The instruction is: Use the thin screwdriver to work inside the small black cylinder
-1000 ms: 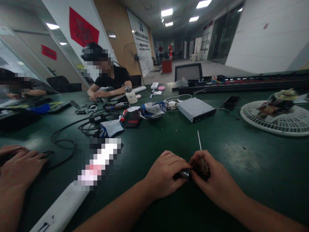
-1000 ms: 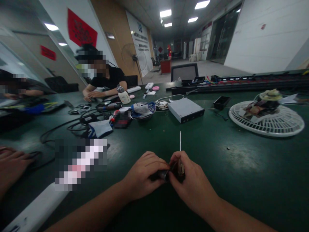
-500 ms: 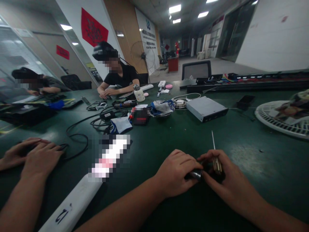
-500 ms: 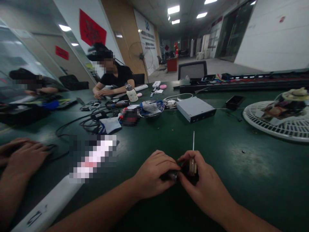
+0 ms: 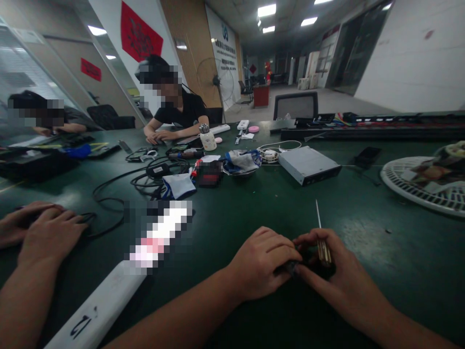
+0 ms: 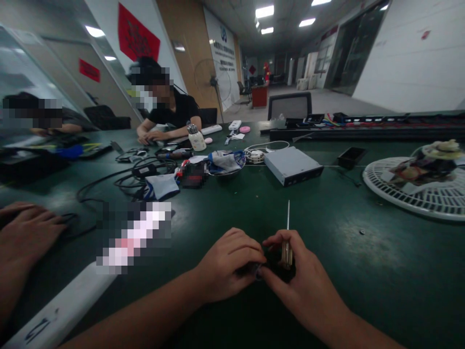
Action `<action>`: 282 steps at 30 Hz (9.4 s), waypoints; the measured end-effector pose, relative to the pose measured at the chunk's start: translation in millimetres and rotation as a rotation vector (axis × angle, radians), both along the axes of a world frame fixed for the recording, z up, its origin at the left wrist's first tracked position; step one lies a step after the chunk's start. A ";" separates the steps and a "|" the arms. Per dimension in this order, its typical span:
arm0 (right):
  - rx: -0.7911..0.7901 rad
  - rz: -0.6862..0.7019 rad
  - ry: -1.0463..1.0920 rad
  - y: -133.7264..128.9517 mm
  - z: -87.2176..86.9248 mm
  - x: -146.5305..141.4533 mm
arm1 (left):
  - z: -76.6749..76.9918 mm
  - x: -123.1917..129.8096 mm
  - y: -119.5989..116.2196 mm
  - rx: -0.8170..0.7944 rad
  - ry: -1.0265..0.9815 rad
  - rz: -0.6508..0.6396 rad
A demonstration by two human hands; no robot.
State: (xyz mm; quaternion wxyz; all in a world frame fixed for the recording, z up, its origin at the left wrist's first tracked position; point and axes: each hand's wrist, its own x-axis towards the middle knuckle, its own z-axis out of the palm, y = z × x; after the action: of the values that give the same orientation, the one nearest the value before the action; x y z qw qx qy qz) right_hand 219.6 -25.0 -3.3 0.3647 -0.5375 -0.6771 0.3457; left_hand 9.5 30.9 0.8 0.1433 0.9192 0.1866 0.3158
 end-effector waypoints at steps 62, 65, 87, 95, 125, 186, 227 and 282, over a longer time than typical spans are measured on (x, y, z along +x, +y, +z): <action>0.078 0.038 0.023 2.1 4.4 -3.1 | -2.1 1.7 -2.5 0.049 -0.052 0.010; 0.080 0.055 0.022 2.3 4.8 -3.9 | -2.3 1.3 -2.4 0.035 -0.041 -0.040; 0.361 0.180 0.444 -8.4 4.8 13.6 | 2.5 -1.8 2.0 -0.256 -0.196 0.208; 0.317 0.217 0.343 -5.4 4.9 9.6 | 3.0 -1.4 2.2 -0.253 -0.224 0.189; 0.258 0.112 0.419 0.0 7.8 8.8 | -2.1 -4.3 3.1 -0.269 -0.181 0.200; 0.226 0.104 0.165 7.7 -7.3 9.3 | -6.2 -1.2 -0.8 -0.223 0.054 0.382; 0.048 0.002 -0.157 7.8 0.8 2.4 | -3.7 -1.8 -2.9 -0.154 -0.022 0.073; 0.114 0.128 0.214 2.2 9.0 10.3 | -1.4 0.2 3.5 -0.236 -0.137 0.323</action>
State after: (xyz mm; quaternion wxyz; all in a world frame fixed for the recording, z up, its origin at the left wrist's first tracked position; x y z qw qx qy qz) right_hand 229.9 -22.8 5.8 0.4420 -0.4318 -0.6858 0.3844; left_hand 9.7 34.4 -0.6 0.2100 0.8304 0.3572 0.3725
